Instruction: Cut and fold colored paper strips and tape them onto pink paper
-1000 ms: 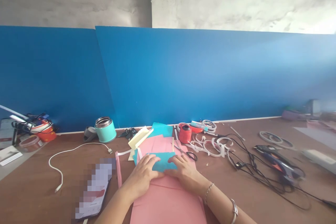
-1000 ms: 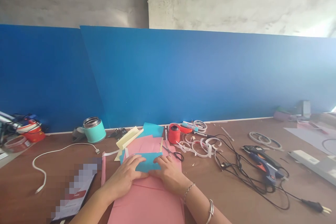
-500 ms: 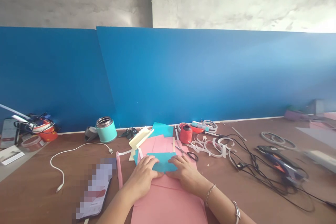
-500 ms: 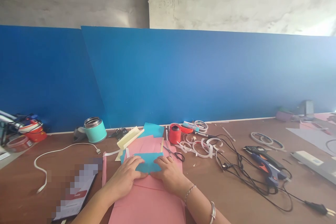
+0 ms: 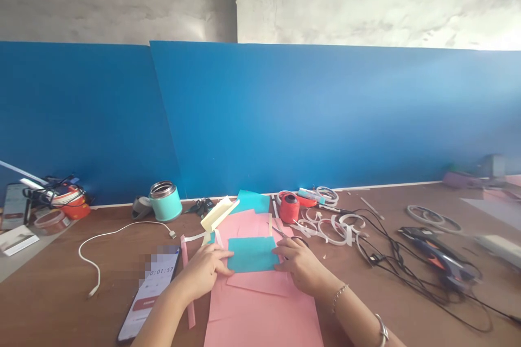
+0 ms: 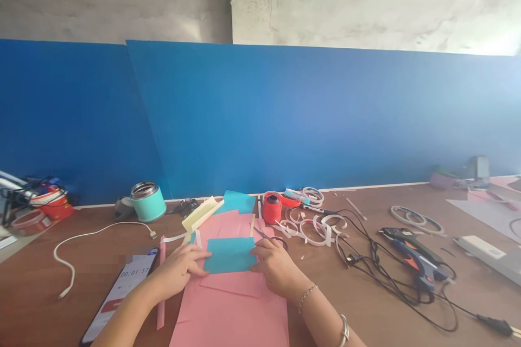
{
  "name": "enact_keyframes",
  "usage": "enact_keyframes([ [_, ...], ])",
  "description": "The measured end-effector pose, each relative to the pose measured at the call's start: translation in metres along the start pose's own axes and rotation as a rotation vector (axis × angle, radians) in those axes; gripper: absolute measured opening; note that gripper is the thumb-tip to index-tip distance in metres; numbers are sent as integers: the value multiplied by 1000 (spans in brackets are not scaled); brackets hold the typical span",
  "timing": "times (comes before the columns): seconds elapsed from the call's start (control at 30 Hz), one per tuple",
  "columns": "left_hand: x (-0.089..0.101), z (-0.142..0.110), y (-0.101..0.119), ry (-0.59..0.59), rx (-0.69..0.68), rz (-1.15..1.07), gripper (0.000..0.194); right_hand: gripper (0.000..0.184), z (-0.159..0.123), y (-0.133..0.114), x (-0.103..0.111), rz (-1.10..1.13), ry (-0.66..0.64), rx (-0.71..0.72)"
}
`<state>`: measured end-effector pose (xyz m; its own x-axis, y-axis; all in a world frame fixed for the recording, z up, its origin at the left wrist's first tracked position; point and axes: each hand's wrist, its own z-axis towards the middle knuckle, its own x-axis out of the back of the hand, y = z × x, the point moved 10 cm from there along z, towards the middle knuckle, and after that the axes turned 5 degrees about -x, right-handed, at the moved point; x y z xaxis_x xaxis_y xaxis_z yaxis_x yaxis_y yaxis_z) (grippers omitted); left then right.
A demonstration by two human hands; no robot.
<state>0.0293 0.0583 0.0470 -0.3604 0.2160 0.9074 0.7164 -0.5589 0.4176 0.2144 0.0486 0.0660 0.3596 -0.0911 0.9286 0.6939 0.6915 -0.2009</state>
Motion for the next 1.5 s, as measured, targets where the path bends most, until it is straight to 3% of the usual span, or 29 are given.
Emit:
enact_keyframes([
  [0.1,5,-2,1,23,6,0,64,39,1,5,7,1,32,-23],
  [0.27,9,-1,3,47,15,-9,59,30,2,1,33,-7,198,-104],
  [0.47,11,0,2,59,59,-31,49,15,7,-13,4,-41,72,-72],
  [0.7,34,2,15,241,70,23,32,26,11,-14,-2,-100,51,-77],
  [0.87,17,12,32,172,20,-61,10,21,12,-11,0,-49,35,-142],
  [1.17,10,16,30,183,7,17,22,23,9,12,-2,104,68,-308],
  [1.5,6,16,8,226,148,11,20,18,8,26,-9,145,138,-390],
])
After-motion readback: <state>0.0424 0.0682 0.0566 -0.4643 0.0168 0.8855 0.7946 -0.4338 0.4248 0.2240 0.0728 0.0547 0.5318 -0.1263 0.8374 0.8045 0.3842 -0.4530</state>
